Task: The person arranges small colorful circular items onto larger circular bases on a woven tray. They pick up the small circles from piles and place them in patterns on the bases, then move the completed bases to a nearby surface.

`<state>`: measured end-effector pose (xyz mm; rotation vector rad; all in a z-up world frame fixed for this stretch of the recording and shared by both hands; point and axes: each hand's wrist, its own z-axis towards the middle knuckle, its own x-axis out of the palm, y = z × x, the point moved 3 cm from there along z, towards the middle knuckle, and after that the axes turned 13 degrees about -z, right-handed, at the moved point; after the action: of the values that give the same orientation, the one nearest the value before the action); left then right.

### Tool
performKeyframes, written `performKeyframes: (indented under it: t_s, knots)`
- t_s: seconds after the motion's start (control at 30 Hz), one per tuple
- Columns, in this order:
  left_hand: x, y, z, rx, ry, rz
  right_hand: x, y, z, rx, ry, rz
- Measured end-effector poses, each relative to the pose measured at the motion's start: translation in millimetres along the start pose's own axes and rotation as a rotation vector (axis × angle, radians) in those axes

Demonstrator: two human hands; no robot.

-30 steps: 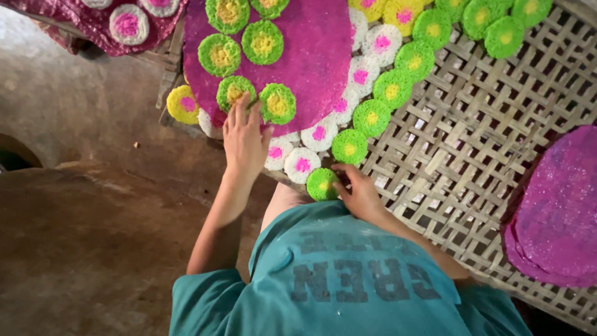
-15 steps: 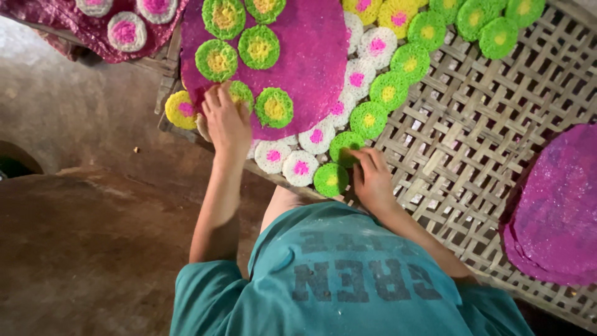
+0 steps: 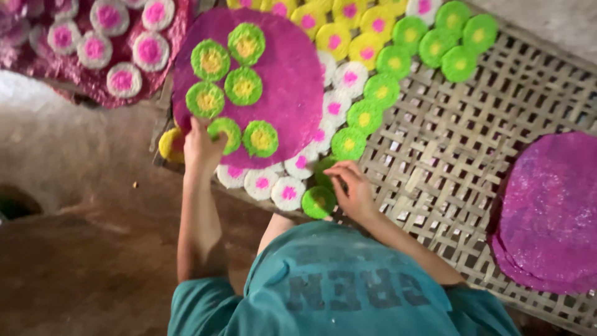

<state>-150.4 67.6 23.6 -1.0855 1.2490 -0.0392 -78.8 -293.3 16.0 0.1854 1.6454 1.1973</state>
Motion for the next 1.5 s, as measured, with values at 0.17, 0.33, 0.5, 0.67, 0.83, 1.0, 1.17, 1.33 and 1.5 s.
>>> performKeyframes:
  t_s: [0.17,0.33,0.5,0.67,0.83,1.0,1.17,1.33,1.5]
  knots:
    - [38,-88,-17,-0.22,0.363,-0.254,36,-25,38,0.482,0.343,0.836]
    - [113,-162,-25,0.23,0.459,-0.147,15,-110,80,0.683,0.012,1.24]
    - [96,-100,101,0.143,-0.007,-0.097,-61,-233,117,0.737,-0.378,0.677]
    - [91,-42,153,0.184,-0.039,0.392,-88,-279,155,0.369,-0.311,-0.026]
    - [92,-27,161,0.066,-0.098,0.266,-96,-251,159,0.179,-0.421,-0.451]
    - [87,-31,185,-0.088,-0.099,0.178,-118,-186,159,0.082,-0.497,-0.686]
    - [98,-99,144,-0.087,0.065,-0.191,-93,-122,155,0.161,-0.274,-0.157]
    - [137,-184,34,-0.059,0.579,-0.328,-25,-106,134,0.478,0.054,1.188]
    - [117,-175,22,0.347,0.351,-0.28,-35,-158,102,0.481,-0.026,1.122]
